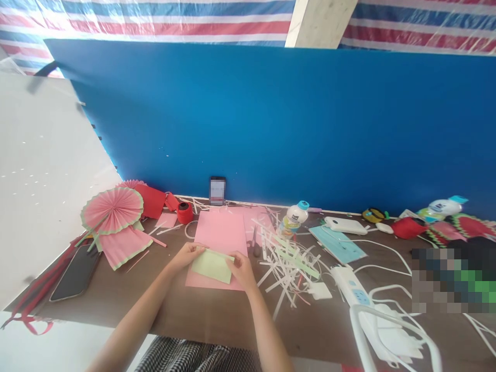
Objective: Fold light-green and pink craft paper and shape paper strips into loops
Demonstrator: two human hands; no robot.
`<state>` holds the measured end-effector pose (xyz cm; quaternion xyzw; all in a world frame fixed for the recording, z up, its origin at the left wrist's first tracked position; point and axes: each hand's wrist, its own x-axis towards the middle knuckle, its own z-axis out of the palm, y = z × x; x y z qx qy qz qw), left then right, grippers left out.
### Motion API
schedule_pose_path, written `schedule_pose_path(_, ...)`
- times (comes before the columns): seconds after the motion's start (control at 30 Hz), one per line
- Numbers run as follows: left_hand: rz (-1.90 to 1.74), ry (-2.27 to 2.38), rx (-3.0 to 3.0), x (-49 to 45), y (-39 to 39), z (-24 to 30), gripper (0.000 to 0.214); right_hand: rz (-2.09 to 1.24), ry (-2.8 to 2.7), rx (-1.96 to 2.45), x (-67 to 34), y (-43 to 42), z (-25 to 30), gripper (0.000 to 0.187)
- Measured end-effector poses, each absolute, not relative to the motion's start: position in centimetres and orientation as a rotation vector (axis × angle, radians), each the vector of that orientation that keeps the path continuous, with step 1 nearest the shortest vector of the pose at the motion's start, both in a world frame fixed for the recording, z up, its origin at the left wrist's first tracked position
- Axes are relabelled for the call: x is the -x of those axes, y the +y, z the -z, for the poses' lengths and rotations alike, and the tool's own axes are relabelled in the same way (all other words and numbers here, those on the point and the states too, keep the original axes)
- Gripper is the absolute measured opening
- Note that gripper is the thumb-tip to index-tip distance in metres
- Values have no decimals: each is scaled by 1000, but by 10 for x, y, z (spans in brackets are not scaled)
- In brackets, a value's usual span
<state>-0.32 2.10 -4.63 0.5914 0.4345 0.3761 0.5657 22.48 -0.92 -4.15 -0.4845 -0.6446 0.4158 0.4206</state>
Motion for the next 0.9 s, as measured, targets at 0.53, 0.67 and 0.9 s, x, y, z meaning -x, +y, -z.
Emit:
schedule_pose_path(0.53,-920,894,-1012,0,22,51,22,-1115,-1309,1254,-226,-6,50,22)
schedule_pose_path(0.67,-991,846,-993,-1,23,51,18,-1042,-1388,1302,-223,-6,51,25)
schedule_pose_path(0.9,-879,910,-1169,1,18,48,44,-984,-1496,1327,-224,-8,44,25)
